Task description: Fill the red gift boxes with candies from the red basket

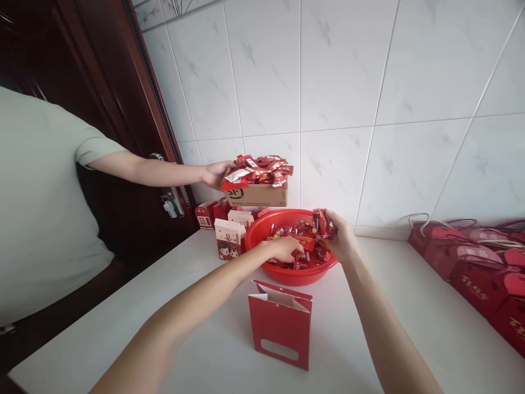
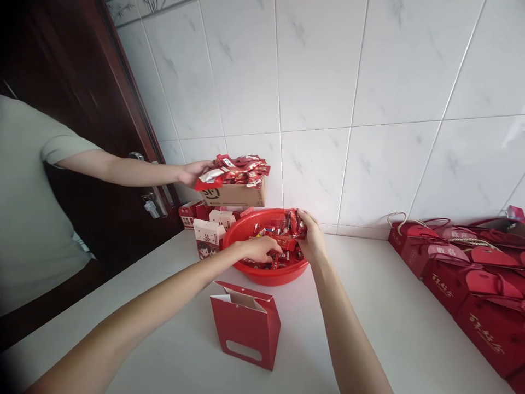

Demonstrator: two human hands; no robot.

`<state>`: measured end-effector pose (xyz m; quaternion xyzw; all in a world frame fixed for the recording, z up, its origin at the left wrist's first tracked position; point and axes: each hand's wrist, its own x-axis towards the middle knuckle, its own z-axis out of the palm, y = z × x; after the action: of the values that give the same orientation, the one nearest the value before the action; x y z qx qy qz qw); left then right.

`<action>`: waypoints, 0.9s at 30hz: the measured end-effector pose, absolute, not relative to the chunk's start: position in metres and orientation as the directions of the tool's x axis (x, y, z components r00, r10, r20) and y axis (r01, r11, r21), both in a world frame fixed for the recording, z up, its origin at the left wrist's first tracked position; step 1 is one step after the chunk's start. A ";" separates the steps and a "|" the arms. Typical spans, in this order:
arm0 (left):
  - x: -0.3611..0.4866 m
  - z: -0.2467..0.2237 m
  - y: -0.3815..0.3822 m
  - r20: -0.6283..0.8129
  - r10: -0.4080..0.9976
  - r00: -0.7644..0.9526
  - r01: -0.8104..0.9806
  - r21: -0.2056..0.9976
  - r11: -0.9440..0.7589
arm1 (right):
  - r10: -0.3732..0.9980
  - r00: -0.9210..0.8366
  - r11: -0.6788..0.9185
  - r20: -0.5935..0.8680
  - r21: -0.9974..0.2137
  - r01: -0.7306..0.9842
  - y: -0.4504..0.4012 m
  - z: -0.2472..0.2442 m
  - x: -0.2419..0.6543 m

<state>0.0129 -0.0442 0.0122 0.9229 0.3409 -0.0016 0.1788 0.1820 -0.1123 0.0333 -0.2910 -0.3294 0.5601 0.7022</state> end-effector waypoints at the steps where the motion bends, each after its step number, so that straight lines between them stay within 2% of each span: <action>1: 0.022 0.009 -0.044 -0.175 0.594 0.785 0.617 0.305 -0.726 | 0.978 0.156 0.204 0.138 -0.773 -0.600 -0.113 0.034 0.182; 3: 0.036 0.003 -0.044 -0.283 0.525 0.802 0.591 0.259 -0.764 | 0.977 0.165 0.210 0.138 -0.766 -0.608 -0.115 0.037 0.181; 5: 0.045 -0.003 -0.044 -0.340 0.517 0.785 0.605 0.243 -0.758 | 0.974 0.179 0.220 0.138 -0.760 -0.612 -0.117 0.040 0.181; 8: 0.046 -0.008 -0.047 -0.332 0.566 0.755 0.648 0.243 -0.722 | 0.971 0.196 0.228 0.134 -0.756 -0.614 -0.120 0.044 0.182; 11: 0.036 -0.002 -0.052 -0.254 0.565 0.785 0.619 0.288 -0.731 | 0.967 0.208 0.244 0.146 -0.760 -0.603 -0.123 0.048 0.183; 14: 0.020 0.013 -0.059 -0.143 0.573 0.807 0.574 0.415 -0.706 | 0.963 0.219 0.262 0.159 -0.752 -0.605 -0.124 0.050 0.184; 17: 0.005 0.029 -0.065 0.076 0.642 0.763 0.490 0.579 -0.651 | 0.965 0.204 0.259 0.167 -0.741 -0.619 -0.125 0.052 0.184; 20: -0.003 0.040 -0.066 0.266 0.719 0.641 0.371 0.713 -0.595 | 0.965 0.191 0.262 0.182 -0.747 -0.610 -0.125 0.051 0.183; 23: -0.006 0.045 -0.064 0.340 0.772 0.537 0.267 0.799 -0.538 | 0.970 0.163 0.243 0.181 -0.781 -0.576 -0.126 0.050 0.183; 27: -0.006 0.049 -0.065 0.369 0.810 0.456 0.171 0.857 -0.487 | 0.985 0.075 0.172 0.156 -0.846 -0.505 -0.130 0.050 0.182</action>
<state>-0.0064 -0.0655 0.0486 0.7588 0.3231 0.4094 0.3901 0.1820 -0.1298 0.0496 -0.3132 -0.3829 0.5620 0.6629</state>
